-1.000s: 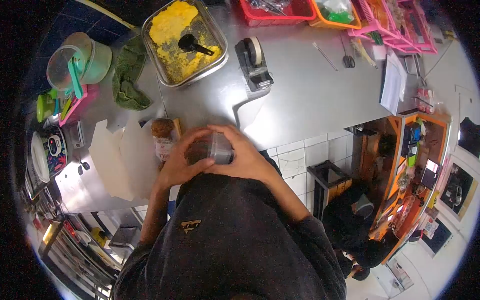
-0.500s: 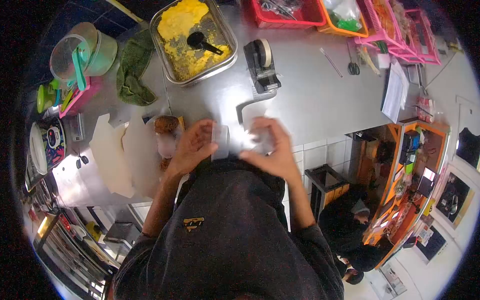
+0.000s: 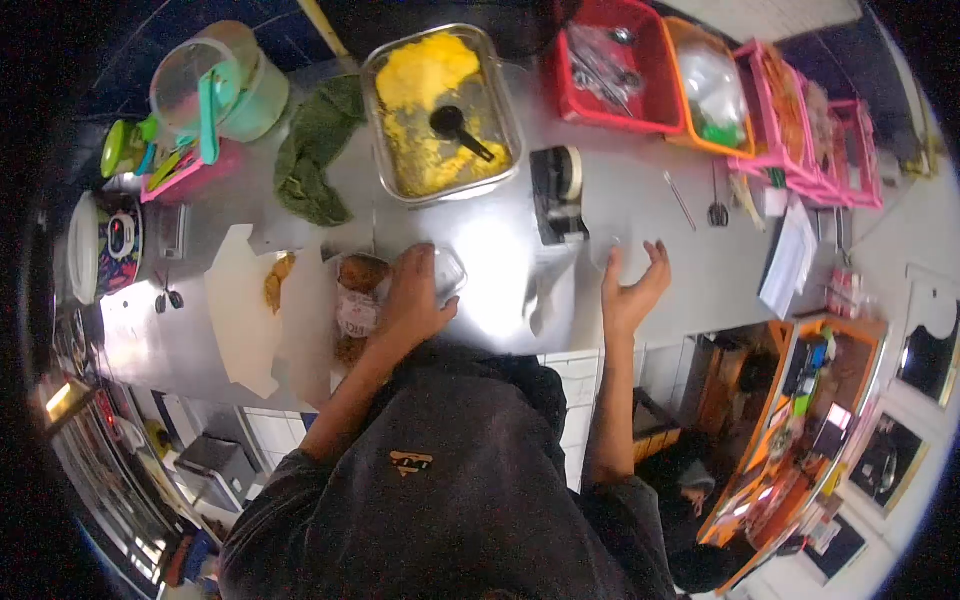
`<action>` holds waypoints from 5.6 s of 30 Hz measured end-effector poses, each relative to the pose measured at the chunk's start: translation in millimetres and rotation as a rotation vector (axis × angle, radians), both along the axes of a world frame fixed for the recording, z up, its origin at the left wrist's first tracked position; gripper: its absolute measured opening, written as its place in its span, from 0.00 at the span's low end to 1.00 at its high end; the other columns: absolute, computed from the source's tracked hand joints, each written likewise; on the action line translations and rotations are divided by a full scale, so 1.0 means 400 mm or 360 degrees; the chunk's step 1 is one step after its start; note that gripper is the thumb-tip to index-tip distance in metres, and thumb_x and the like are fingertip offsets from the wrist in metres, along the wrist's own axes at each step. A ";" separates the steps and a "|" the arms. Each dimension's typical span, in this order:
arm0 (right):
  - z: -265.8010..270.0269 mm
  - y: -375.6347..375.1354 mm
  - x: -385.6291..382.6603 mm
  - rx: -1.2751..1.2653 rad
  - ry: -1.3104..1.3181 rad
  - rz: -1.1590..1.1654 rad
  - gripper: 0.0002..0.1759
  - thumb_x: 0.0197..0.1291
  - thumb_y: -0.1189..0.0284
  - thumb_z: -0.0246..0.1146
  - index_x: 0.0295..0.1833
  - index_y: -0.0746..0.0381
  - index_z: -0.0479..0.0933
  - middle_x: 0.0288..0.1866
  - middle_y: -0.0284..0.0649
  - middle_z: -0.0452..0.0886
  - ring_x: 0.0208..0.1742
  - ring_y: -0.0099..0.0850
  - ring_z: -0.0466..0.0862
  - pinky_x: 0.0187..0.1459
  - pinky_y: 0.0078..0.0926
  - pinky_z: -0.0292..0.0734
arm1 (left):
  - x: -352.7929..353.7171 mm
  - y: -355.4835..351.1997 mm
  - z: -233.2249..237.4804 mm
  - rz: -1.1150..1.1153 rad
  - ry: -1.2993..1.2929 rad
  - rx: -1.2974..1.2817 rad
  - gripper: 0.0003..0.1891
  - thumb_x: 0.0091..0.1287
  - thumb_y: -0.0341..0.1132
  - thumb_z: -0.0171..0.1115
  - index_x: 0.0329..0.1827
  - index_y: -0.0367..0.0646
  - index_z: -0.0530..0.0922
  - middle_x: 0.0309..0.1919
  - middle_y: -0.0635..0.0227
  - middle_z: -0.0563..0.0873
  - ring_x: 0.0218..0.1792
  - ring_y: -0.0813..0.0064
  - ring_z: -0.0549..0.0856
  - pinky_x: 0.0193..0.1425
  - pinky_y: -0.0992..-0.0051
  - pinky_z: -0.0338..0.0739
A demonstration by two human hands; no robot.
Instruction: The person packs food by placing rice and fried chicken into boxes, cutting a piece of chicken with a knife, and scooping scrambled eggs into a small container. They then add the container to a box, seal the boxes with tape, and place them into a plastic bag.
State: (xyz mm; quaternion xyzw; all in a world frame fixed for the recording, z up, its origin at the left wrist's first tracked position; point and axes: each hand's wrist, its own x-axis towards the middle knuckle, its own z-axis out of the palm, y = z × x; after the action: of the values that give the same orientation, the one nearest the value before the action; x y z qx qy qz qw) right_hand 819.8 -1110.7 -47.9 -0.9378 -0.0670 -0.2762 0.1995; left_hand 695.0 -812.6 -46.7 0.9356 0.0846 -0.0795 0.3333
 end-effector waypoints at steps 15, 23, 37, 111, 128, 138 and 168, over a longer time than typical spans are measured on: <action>0.023 0.646 0.345 -0.1514 0.0655 0.1131 0.24 0.54 0.73 0.61 0.59 0.61 0.73 0.39 0.47 0.87 0.46 0.40 0.86 0.48 0.38 0.78 | 0.071 0.022 0.021 0.0518 -0.0324 -0.0367 0.38 0.50 0.39 0.75 0.63 0.31 0.69 0.50 0.48 0.73 0.53 0.47 0.75 0.57 0.55 0.73; -0.004 0.703 0.365 -0.1503 0.0496 0.1209 0.23 0.54 0.72 0.63 0.57 0.63 0.72 0.40 0.46 0.86 0.45 0.40 0.87 0.50 0.35 0.78 | 0.092 0.033 -0.007 0.0777 -0.0494 -0.0767 0.39 0.49 0.35 0.78 0.64 0.35 0.67 0.48 0.52 0.77 0.42 0.60 0.83 0.43 0.64 0.81; 0.076 0.854 0.440 -0.1495 0.0074 0.0872 0.31 0.62 0.70 0.58 0.71 0.61 0.64 0.35 0.43 0.83 0.31 0.36 0.86 0.26 0.32 0.81 | 0.109 0.069 -0.005 0.0707 -0.0309 -0.0922 0.41 0.49 0.40 0.77 0.65 0.40 0.67 0.46 0.52 0.84 0.42 0.59 0.86 0.47 0.62 0.82; 0.327 0.492 0.052 -0.0590 0.0874 0.1140 0.26 0.62 0.70 0.62 0.66 0.62 0.70 0.34 0.45 0.83 0.34 0.41 0.85 0.29 0.40 0.79 | 0.162 0.094 0.063 0.0568 -0.0830 -0.0924 0.43 0.51 0.30 0.75 0.71 0.39 0.63 0.59 0.50 0.78 0.56 0.54 0.82 0.53 0.65 0.80; 0.283 0.434 -0.036 -0.0281 0.0576 0.1017 0.35 0.59 0.77 0.62 0.73 0.58 0.66 0.33 0.43 0.73 0.33 0.41 0.78 0.34 0.39 0.77 | 0.154 0.045 0.059 0.0642 -0.1036 -0.1060 0.41 0.50 0.27 0.72 0.70 0.36 0.65 0.62 0.49 0.75 0.62 0.53 0.79 0.64 0.62 0.76; 0.304 0.443 -0.045 0.0008 0.0894 0.1055 0.27 0.65 0.76 0.57 0.71 0.61 0.67 0.39 0.52 0.81 0.37 0.49 0.83 0.39 0.43 0.78 | 0.140 0.050 0.062 0.0627 -0.1007 -0.1111 0.41 0.52 0.21 0.72 0.71 0.33 0.62 0.64 0.54 0.75 0.64 0.66 0.77 0.69 0.67 0.71; 0.174 0.282 -0.044 -0.0078 0.0418 0.0947 0.10 0.59 0.80 0.61 0.47 0.64 0.79 0.41 0.45 0.82 0.44 0.45 0.80 0.49 0.40 0.71 | -0.066 0.014 0.190 0.0166 -0.0138 -0.0040 0.39 0.57 0.32 0.67 0.70 0.26 0.60 0.69 0.36 0.63 0.71 0.41 0.63 0.77 0.49 0.53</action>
State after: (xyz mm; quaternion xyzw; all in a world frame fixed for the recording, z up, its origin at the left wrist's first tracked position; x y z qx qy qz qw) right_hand 802.1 -997.8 21.8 -0.9093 -0.3184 -0.0809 0.2556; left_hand 668.5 -807.2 29.4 0.9282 0.1177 -0.0226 0.3521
